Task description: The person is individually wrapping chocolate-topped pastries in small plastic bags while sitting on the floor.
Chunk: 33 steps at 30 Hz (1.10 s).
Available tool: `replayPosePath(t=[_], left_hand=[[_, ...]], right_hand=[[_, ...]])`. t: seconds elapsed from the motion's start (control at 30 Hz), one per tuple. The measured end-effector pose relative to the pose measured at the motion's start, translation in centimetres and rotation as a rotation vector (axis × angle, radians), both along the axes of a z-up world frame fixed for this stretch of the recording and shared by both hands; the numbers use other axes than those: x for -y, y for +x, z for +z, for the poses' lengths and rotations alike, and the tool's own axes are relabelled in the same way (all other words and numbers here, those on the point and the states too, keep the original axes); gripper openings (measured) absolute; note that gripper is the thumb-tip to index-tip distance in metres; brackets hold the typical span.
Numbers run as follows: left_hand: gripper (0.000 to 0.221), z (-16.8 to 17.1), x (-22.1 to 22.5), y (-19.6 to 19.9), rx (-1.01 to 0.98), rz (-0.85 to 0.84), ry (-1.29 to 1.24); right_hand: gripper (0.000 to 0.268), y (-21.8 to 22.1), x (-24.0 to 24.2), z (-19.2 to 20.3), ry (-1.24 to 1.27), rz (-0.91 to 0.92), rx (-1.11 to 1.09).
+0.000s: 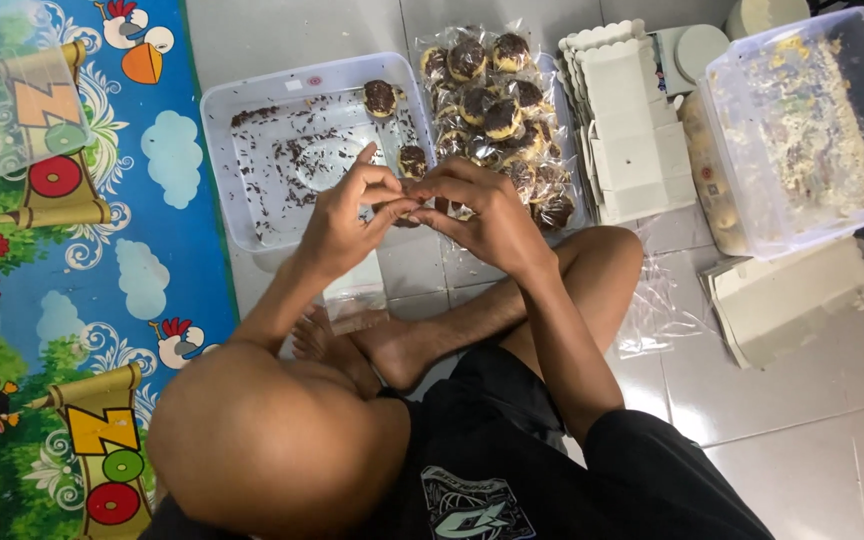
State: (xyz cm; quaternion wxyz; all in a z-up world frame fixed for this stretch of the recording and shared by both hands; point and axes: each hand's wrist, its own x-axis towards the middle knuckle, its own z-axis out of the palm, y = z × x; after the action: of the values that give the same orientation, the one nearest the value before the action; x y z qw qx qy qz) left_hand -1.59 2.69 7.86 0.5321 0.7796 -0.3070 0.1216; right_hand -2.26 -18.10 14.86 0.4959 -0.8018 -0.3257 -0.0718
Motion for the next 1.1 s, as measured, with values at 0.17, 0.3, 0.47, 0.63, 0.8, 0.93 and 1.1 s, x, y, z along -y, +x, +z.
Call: replayPosePath(t=[0.17, 0.3, 0.47, 0.63, 0.8, 0.93, 1.1], left_hand=[[0.023, 1.4, -1.1, 1.2, -0.004, -0.087, 0.079], [0.024, 4.4, -0.4, 3.3, -0.018, -0.251, 0.26], [0.024, 10.3, -0.6, 4.9, 0.0, -0.354, 0.473], [0.023, 12.8, -0.9, 4.6, -0.072, -0.306, 0.494], [0.024, 12.7, -1.6, 4.8, -0.308, -0.336, 0.42], [0.023, 13.0, -1.4, 4.9, -0.283, -0.336, 0.385], [0.02, 12.6, -0.8, 5.4, -0.319, -0.365, 0.294]], right_hand=[[0.012, 0.0, -0.4, 0.7, -0.005, 0.004, -0.025], [0.007, 0.2, -0.1, 1.2, 0.073, -0.008, -0.102], [0.014, 0.6, 0.7, 2.9, 0.056, -0.044, -0.123], [0.015, 1.5, 0.7, 3.7, 0.143, -0.019, -0.152], [0.015, 2.1, -0.1, 4.5, 0.151, 0.034, -0.114], [0.015, 2.6, 0.6, 3.5, 0.158, 0.041, -0.105], [0.017, 2.9, 1.7, 2.1, 0.14, 0.058, -0.099]])
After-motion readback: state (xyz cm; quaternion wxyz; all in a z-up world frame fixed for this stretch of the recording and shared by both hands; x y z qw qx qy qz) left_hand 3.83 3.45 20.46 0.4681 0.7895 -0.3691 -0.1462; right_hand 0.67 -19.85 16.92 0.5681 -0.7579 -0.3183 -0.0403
